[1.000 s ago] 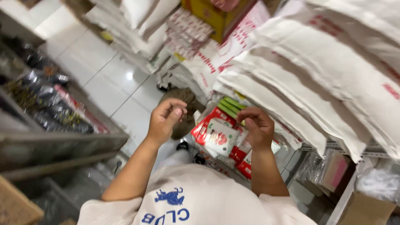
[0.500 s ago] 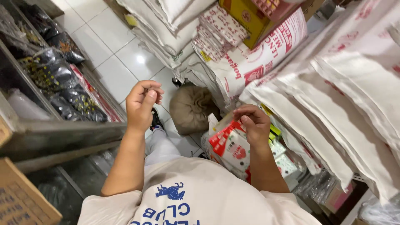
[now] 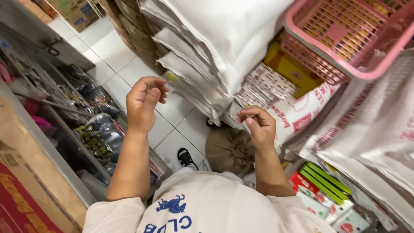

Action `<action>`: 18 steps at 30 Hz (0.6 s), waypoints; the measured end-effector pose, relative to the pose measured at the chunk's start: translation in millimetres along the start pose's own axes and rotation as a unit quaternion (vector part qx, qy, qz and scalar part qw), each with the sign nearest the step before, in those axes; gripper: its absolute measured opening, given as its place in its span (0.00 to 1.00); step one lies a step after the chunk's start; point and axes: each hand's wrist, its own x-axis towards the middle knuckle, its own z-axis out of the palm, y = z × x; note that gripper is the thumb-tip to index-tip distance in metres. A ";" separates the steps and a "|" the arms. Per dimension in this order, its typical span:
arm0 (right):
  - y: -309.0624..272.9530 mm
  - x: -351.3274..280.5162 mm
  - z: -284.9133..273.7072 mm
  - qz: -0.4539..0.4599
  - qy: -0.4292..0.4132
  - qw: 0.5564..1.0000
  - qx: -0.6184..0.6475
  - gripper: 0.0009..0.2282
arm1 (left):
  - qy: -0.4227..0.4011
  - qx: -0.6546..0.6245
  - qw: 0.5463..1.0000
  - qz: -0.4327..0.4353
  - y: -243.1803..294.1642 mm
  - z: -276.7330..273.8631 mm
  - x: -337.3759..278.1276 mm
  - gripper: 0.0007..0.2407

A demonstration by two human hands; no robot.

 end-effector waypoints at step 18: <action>-1.7 226.3 23.4 -0.122 0.019 0.985 -0.123 0.07 | -0.121 0.046 0.990 0.046 -5.2 -79.0 217.0 0.10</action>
